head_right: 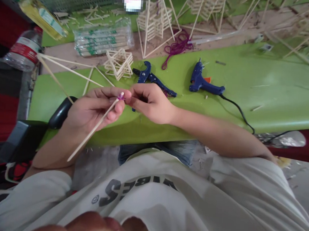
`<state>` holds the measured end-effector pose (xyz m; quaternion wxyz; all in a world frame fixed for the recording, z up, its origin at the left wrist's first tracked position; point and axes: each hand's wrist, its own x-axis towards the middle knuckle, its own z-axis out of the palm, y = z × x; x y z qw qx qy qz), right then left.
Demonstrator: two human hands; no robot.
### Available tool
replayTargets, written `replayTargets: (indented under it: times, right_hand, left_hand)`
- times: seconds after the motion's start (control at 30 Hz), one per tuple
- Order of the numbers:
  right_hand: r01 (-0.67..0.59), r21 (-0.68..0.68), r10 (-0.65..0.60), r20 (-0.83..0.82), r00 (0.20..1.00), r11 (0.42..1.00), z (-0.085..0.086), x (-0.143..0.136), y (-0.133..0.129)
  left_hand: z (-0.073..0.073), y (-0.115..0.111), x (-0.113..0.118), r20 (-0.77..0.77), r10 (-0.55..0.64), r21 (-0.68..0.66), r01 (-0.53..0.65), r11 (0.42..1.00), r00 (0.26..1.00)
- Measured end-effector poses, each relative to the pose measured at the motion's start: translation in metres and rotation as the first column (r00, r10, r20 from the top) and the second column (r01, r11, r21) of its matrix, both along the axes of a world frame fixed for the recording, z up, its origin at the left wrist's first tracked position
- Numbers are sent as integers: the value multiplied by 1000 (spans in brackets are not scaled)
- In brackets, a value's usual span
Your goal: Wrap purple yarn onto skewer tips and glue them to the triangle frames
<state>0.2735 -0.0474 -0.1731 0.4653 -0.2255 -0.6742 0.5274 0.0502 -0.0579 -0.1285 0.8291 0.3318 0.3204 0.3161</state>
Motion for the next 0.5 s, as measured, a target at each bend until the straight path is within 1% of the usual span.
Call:
replayTargets:
  times: [0.07,0.13,0.27,0.4,0.5]
  right_hand:
    - [-7,-14,7,3,1000,1000,-3,0,1]
    - [-1,-8,1,19,1000,1000,-6,1,1]
    - [54,67,-58,60,997,996,-8,3,1]
    - [112,142,-126,93,988,984,-7,6,1]
    - [135,195,-163,134,978,971,-9,7,1]
  left_hand:
    - [-3,0,1,5,-24,-8,24,1000,1000]
    - [-6,0,3,10,-39,14,39,999,999]
    - [-10,-2,9,-7,-16,44,17,999,1000]
    - [-12,-4,14,-101,33,92,-24,995,994]
    - [-12,-6,15,-187,71,199,-33,979,980]
